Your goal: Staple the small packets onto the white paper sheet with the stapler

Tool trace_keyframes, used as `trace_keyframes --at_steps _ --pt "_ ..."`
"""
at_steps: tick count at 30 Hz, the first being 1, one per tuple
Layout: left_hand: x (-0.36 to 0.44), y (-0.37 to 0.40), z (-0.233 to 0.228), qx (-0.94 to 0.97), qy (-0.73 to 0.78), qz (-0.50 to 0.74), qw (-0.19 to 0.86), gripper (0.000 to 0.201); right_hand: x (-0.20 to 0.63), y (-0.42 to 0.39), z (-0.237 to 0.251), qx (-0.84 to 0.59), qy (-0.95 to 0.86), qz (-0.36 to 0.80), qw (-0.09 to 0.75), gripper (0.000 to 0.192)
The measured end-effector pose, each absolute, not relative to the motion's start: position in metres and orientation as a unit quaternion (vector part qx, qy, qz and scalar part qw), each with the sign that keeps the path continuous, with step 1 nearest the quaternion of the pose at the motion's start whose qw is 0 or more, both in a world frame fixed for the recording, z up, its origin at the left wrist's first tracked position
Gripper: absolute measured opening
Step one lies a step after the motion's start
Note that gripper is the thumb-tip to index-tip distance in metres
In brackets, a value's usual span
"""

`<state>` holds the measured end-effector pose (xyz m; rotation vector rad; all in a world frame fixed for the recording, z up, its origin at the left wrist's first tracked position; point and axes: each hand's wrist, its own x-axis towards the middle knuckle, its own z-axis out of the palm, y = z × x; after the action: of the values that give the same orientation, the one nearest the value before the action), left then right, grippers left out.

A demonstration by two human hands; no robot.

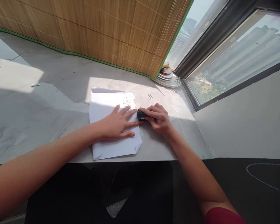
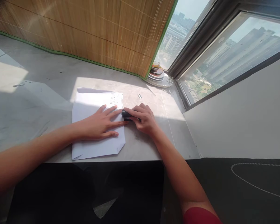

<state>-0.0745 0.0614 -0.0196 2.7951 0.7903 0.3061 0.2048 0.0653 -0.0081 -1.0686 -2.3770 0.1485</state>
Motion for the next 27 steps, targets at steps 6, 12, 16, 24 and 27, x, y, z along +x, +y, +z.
trace_keyframes --at_steps 6,12,16,24,27 --pt "-0.074 0.062 -0.020 0.951 0.267 0.109 0.113 0.056 0.199 0.062 0.001 -0.405 -0.896 -0.006 0.185 0.049" --pt "-0.074 0.061 -0.016 0.951 0.268 0.105 0.109 0.057 0.193 0.060 0.004 -0.390 -0.905 -0.042 0.164 0.051" --pt "-0.075 0.061 -0.014 0.952 0.273 0.090 0.107 0.057 0.203 0.064 -0.008 -0.386 -0.888 0.008 0.249 0.044" --pt "-0.078 0.067 -0.011 0.949 0.277 0.072 0.134 0.080 0.234 0.084 -0.011 -0.437 -0.840 0.028 0.319 0.040" --pt "-0.079 0.070 -0.013 0.950 0.274 0.067 0.132 0.075 0.236 0.089 -0.012 -0.483 -0.800 0.031 0.356 0.044"
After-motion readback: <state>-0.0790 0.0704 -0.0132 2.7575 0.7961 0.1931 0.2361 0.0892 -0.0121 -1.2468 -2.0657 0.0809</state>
